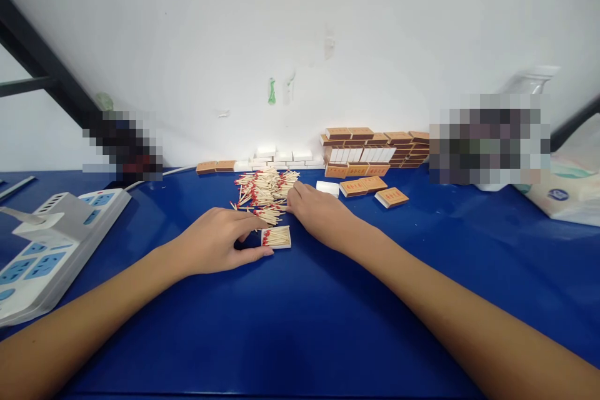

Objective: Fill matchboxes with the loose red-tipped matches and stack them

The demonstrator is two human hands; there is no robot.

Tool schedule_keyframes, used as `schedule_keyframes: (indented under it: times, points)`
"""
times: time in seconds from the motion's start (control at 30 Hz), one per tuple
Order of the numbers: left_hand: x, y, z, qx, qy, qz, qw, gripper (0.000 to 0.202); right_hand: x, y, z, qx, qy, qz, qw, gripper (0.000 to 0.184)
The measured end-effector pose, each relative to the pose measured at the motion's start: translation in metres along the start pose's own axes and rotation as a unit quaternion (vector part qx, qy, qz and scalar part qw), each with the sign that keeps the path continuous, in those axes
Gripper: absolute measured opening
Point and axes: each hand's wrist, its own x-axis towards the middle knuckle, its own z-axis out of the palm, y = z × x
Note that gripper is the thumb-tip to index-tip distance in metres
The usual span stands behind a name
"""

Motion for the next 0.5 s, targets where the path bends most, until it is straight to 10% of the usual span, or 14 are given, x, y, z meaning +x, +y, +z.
schedule_keyframes:
  times: [0.5]
  points:
    - [-0.0010,-0.0005,0.0013,0.007,0.021,-0.005,1.000,0.038,-0.0048,0.0024,-0.0017,-0.015,0.007,0.010,1.000,0.021]
